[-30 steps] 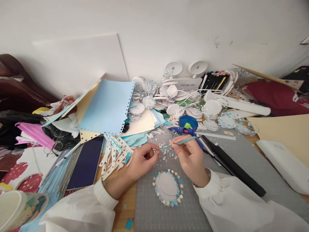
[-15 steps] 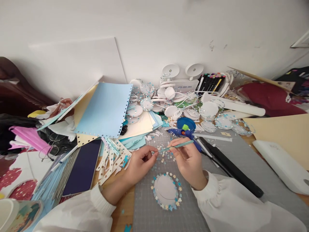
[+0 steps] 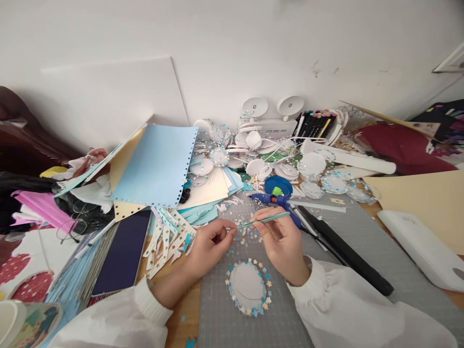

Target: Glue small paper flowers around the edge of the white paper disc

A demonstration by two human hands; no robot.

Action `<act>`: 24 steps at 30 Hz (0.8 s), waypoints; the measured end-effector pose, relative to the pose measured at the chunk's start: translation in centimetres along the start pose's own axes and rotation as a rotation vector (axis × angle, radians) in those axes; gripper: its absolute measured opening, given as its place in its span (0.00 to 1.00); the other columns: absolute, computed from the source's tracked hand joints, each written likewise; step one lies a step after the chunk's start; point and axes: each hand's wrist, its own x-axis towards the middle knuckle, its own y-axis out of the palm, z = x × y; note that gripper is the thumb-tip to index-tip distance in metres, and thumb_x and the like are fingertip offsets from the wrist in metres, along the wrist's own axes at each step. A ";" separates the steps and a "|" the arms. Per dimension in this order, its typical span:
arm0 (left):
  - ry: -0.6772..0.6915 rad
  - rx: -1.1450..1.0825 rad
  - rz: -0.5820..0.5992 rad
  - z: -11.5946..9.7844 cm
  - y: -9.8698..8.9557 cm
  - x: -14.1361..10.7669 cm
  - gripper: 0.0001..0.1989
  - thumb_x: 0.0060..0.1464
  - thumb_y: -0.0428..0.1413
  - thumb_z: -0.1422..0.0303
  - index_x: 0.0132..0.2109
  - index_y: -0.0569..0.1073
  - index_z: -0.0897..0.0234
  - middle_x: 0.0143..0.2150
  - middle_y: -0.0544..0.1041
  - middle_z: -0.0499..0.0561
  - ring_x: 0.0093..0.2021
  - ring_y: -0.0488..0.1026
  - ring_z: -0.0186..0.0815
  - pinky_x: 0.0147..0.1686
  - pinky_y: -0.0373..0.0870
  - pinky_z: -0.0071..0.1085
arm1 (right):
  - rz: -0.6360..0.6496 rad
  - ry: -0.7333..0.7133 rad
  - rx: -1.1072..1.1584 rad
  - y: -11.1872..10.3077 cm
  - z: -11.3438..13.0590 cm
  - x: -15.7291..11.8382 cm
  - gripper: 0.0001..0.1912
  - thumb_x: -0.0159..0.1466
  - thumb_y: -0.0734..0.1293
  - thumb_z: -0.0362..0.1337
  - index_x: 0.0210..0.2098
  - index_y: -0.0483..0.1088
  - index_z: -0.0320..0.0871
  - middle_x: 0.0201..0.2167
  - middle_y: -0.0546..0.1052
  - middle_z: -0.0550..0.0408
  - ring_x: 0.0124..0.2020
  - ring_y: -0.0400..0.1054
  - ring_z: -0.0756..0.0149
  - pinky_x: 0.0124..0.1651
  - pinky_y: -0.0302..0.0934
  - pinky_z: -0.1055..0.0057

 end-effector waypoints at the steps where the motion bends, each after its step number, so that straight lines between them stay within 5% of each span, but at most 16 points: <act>1: -0.002 0.001 -0.001 0.0 0.0 0.0 0.11 0.58 0.52 0.64 0.37 0.74 0.69 0.19 0.57 0.40 0.20 0.53 0.26 0.21 0.52 0.23 | 0.001 -0.005 0.004 0.0 0.0 0.0 0.02 0.64 0.65 0.34 0.36 0.67 0.46 0.35 0.72 0.52 0.39 0.70 0.64 0.39 0.68 0.67; 24: 0.017 0.020 -0.019 0.4 0.1 -0.2 0.10 0.58 0.53 0.65 0.37 0.75 0.68 0.18 0.58 0.40 0.20 0.54 0.26 0.21 0.52 0.23 | -0.018 -0.051 0.011 -0.1 0.1 0.0 0.04 0.64 0.65 0.31 0.37 0.67 0.46 0.36 0.71 0.53 0.40 0.70 0.66 0.39 0.68 0.70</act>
